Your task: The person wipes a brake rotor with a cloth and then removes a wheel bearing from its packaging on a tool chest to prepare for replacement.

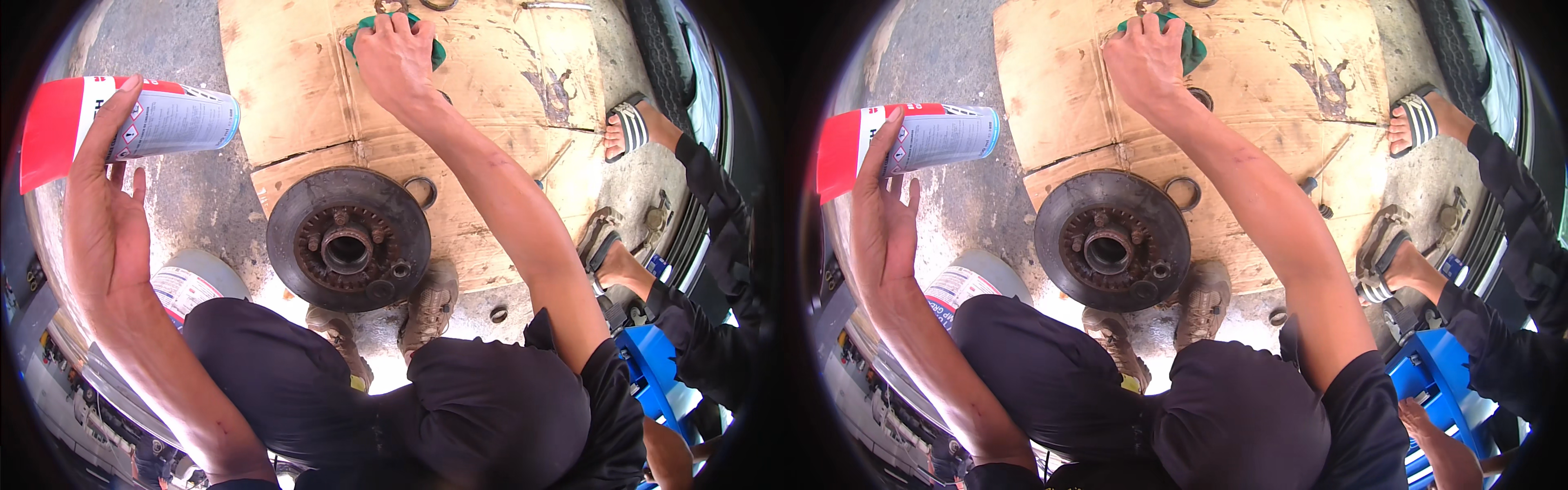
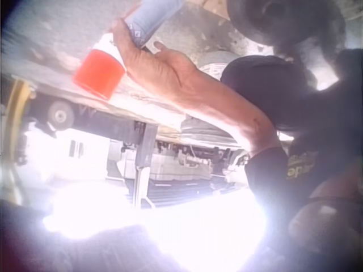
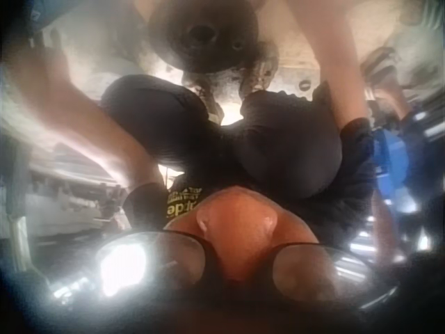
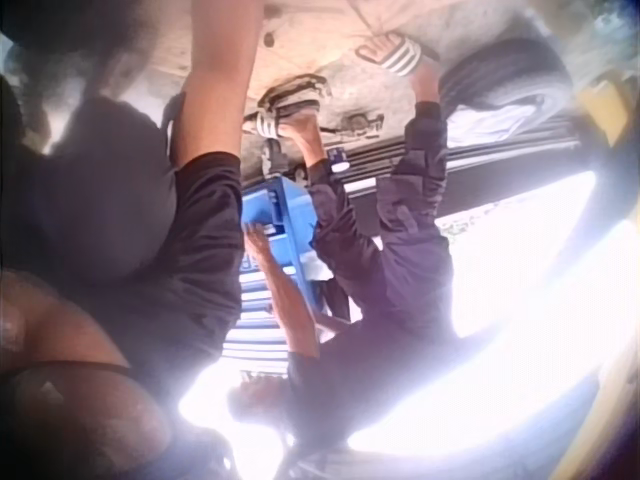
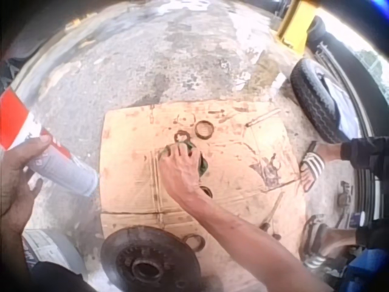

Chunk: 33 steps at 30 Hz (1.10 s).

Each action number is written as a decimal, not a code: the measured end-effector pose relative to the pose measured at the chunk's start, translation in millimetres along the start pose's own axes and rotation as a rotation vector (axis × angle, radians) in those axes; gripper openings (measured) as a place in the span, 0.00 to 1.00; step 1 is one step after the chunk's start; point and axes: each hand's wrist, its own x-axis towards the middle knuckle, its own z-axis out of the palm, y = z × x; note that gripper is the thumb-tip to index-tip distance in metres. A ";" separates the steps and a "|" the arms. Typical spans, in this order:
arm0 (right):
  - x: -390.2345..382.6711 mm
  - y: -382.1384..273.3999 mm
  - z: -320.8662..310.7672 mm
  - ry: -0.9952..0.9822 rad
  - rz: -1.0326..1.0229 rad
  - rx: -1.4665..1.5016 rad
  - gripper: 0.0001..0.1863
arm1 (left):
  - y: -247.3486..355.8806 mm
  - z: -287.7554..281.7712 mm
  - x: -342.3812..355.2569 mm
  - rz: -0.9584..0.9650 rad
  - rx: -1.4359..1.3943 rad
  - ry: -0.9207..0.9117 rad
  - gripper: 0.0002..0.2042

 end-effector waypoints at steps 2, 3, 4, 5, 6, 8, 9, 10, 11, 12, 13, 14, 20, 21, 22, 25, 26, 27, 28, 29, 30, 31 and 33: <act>3.0 -1.1 0.4 -0.076 0.010 -0.036 0.09 | -2.4 3.4 0.0 -0.001 0.012 0.019 0.26; 6.9 -1.7 2.2 -0.112 0.011 -0.057 0.10 | -2.0 4.9 -0.3 0.000 0.020 0.030 0.26; 8.4 -0.9 3.3 -0.149 0.012 -0.079 0.10 | -0.6 7.3 -1.8 -0.005 0.015 0.034 0.27; 9.3 0.1 0.6 -0.114 0.035 0.007 0.10 | 3.1 9.4 -3.5 -0.006 0.011 0.040 0.27; 8.0 2.0 -2.6 -0.079 0.059 0.093 0.10 | 6.1 10.5 -4.3 -0.008 0.006 0.045 0.27; 7.8 4.3 -19.9 -0.194 0.170 0.367 0.10 | 8.3 8.4 -4.6 0.004 0.017 0.041 0.26; 12.8 3.2 -42.7 -0.351 0.250 0.559 0.10 | 6.8 4.3 -6.0 0.004 0.026 0.051 0.26; 14.9 3.8 -54.0 -0.512 0.328 0.750 0.11 | 5.3 0.5 -6.5 0.014 0.034 0.058 0.26; 9.8 17.1 -46.6 -0.494 0.339 0.776 0.11 | -0.7 1.2 -4.3 0.021 0.027 0.045 0.26; 7.2 34.3 -35.0 -0.477 0.344 0.822 0.12 | 0.4 0.7 -4.0 0.032 0.038 0.042 0.25; 2.7 50.2 -30.6 -0.461 0.354 0.860 0.13 | 1.9 0.2 -4.1 0.016 0.034 0.027 0.25; -0.2 62.8 -33.9 -0.438 0.373 0.787 0.14 | 2.5 1.8 -4.9 0.000 0.034 0.013 0.25; 7.4 94.4 -90.3 -0.270 0.559 0.667 0.08 | -10.2 -21.0 7.3 0.046 0.037 -0.130 0.27; 3.0 104.6 -90.1 -0.154 0.514 0.696 0.08 | -11.1 -20.3 9.6 0.065 0.052 -0.132 0.26; -1.9 113.6 -92.6 -0.112 0.495 0.690 0.08 | -11.9 -20.0 12.1 0.083 0.069 -0.134 0.24; -10.1 94.5 -96.8 0.128 0.284 0.524 0.11 | -14.9 -26.2 21.5 0.124 0.141 -0.113 0.20; -11.9 76.3 -112.0 0.034 0.328 0.575 0.13 | -16.3 -30.2 23.2 0.111 0.148 -0.125 0.19; -11.0 68.5 -108.5 -0.077 0.361 0.616 0.13 | -15.4 -32.2 21.8 0.115 0.148 -0.138 0.19; -9.4 62.3 -103.5 -0.189 0.392 0.656 0.13 | -14.7 -34.3 19.6 0.115 0.150 -0.151 0.18; -8.4 60.5 -98.6 -0.302 0.427 0.686 0.13 | -13.6 -32.4 17.1 0.129 0.138 -0.172 0.18; -13.6 55.5 -85.0 -0.203 0.334 0.677 0.11 | -13.4 -31.9 16.7 0.135 0.131 -0.166 0.18; -15.0 53.5 -80.2 -0.233 0.367 0.754 0.11 | -13.1 -31.8 16.0 0.142 0.125 -0.159 0.18; -16.9 43.3 -75.9 -0.297 0.439 0.906 0.10 | -16.2 -32.5 18.6 0.137 0.125 -0.120 0.18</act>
